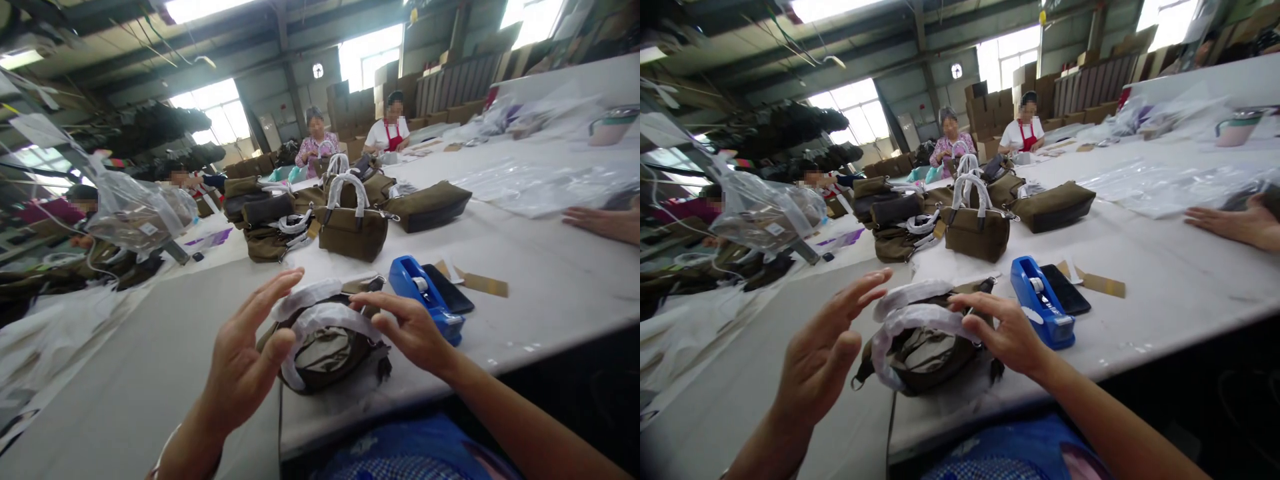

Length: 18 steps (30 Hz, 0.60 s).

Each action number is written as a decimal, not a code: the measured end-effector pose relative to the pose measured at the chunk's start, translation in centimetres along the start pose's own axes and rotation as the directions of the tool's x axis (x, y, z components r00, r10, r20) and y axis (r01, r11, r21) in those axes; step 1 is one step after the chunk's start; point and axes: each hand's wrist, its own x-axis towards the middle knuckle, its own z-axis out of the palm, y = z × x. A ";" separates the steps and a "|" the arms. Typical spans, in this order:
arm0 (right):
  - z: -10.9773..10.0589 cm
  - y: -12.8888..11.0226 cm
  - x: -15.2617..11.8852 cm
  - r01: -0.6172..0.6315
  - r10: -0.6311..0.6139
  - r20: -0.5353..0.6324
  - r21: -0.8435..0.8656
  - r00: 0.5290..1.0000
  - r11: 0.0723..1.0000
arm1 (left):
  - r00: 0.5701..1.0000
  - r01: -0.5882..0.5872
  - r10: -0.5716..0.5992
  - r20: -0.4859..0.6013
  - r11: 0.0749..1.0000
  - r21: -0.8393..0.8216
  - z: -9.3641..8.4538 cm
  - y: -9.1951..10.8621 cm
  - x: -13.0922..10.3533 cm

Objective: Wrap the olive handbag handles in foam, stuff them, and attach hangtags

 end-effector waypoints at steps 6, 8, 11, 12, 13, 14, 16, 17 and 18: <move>-0.8 3.9 -1.1 -0.262 0.210 -0.239 -0.212 0.948 0.942 | 0.955 -0.275 0.278 0.102 0.961 -0.041 1.4 1.2 -1.0; -0.7 4.7 -1.0 -0.378 0.364 -0.168 -0.056 0.916 0.924 | 0.925 -0.072 0.137 0.353 0.979 -0.190 2.0 1.0 0.1; -0.6 5.1 -0.1 -0.515 0.552 -0.060 0.288 0.831 0.807 | 0.802 0.284 -0.064 0.594 0.916 -0.285 3.8 -0.2 2.6; -0.4 5.2 0.2 -0.537 0.586 -0.018 0.377 0.810 0.755 | 0.796 0.273 -0.055 0.603 0.922 -0.276 4.7 -0.8 3.5; -0.3 5.2 0.5 -0.549 0.604 0.020 0.441 0.797 0.710 | 0.812 0.193 -0.017 0.583 0.951 -0.242 5.7 -1.5 4.2; -0.1 5.3 0.8 -0.553 0.611 0.045 0.482 0.791 0.680 | 0.829 0.066 0.048 0.558 0.981 -0.182 6.9 -2.1 4.8; 0.4 5.5 1.1 -0.548 0.617 0.075 0.551 0.783 0.629 | 0.801 -0.234 0.217 0.558 0.971 -0.042 9.4 -3.2 5.7; 0.6 5.6 1.1 -0.545 0.622 0.088 0.585 0.778 0.600 | 0.767 -0.359 0.288 0.573 0.933 0.011 10.6 -3.5 5.9; 0.8 5.8 1.1 -0.542 0.626 0.097 0.614 0.774 0.574 | 0.735 -0.459 0.339 0.588 0.886 0.062 11.6 -3.8 6.0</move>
